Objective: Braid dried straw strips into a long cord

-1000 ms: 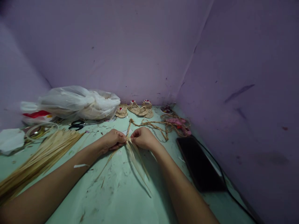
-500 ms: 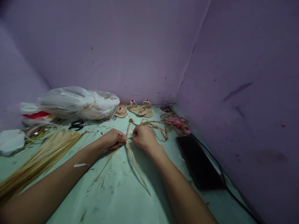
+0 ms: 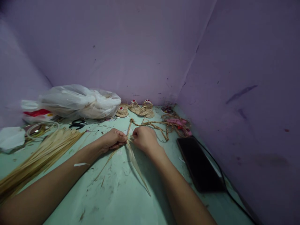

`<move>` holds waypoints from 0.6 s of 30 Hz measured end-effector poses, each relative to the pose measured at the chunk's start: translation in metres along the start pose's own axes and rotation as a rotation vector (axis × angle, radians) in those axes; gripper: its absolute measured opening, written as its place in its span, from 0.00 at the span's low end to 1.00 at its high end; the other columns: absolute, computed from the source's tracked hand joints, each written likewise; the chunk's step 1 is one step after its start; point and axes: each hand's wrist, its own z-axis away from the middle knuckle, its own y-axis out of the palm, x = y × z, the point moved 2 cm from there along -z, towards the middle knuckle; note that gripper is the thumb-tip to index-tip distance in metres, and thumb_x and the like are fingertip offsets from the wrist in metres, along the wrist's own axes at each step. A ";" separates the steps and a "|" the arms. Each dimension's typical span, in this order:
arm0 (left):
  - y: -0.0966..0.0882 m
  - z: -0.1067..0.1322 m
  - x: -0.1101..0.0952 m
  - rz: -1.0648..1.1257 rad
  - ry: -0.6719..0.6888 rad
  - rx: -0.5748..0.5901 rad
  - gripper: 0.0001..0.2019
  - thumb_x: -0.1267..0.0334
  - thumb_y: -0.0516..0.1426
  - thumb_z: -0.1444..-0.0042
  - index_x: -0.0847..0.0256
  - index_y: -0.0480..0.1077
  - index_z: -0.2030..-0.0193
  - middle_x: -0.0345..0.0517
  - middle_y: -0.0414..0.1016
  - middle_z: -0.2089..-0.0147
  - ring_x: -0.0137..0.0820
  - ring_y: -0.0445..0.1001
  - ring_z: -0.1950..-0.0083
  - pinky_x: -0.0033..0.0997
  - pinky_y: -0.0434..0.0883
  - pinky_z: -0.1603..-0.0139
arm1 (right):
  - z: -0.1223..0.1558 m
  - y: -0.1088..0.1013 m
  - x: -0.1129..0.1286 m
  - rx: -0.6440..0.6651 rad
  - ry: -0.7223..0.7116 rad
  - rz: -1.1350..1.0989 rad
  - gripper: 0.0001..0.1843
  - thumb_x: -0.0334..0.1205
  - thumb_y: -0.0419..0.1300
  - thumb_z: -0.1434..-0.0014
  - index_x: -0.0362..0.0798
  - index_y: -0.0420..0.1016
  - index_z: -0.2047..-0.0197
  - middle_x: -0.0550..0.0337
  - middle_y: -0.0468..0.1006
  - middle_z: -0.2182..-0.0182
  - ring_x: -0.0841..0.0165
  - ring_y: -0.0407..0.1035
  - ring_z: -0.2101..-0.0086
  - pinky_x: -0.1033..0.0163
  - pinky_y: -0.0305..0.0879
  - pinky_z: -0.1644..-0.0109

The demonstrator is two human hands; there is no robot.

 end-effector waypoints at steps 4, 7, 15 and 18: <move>0.000 0.001 -0.002 0.002 0.001 -0.003 0.09 0.69 0.52 0.61 0.63 0.56 0.87 0.33 0.54 0.89 0.17 0.47 0.92 0.21 0.38 0.91 | 0.001 0.001 0.003 -0.021 0.013 0.018 0.13 0.35 0.51 0.55 0.49 0.77 0.70 0.56 0.76 0.74 0.68 0.66 0.72 0.67 0.47 0.74; 0.001 0.001 -0.002 0.009 -0.006 -0.006 0.08 0.70 0.51 0.61 0.63 0.56 0.86 0.33 0.53 0.89 0.17 0.47 0.92 0.22 0.38 0.91 | 0.001 0.003 0.005 0.063 -0.014 -0.079 0.13 0.35 0.51 0.55 0.49 0.77 0.71 0.58 0.76 0.75 0.70 0.64 0.75 0.68 0.48 0.75; 0.001 0.000 -0.001 -0.003 -0.009 0.000 0.10 0.68 0.53 0.60 0.63 0.56 0.86 0.33 0.54 0.89 0.17 0.47 0.92 0.22 0.38 0.90 | -0.001 0.006 0.005 0.165 -0.030 -0.269 0.11 0.38 0.55 0.55 0.46 0.77 0.70 0.58 0.75 0.77 0.72 0.64 0.76 0.69 0.50 0.76; 0.001 0.000 -0.001 -0.001 -0.007 -0.003 0.10 0.68 0.52 0.60 0.63 0.56 0.87 0.33 0.53 0.90 0.17 0.47 0.92 0.22 0.39 0.90 | 0.000 0.006 0.005 0.129 -0.005 -0.260 0.11 0.38 0.55 0.56 0.47 0.77 0.72 0.58 0.75 0.77 0.72 0.63 0.77 0.69 0.50 0.76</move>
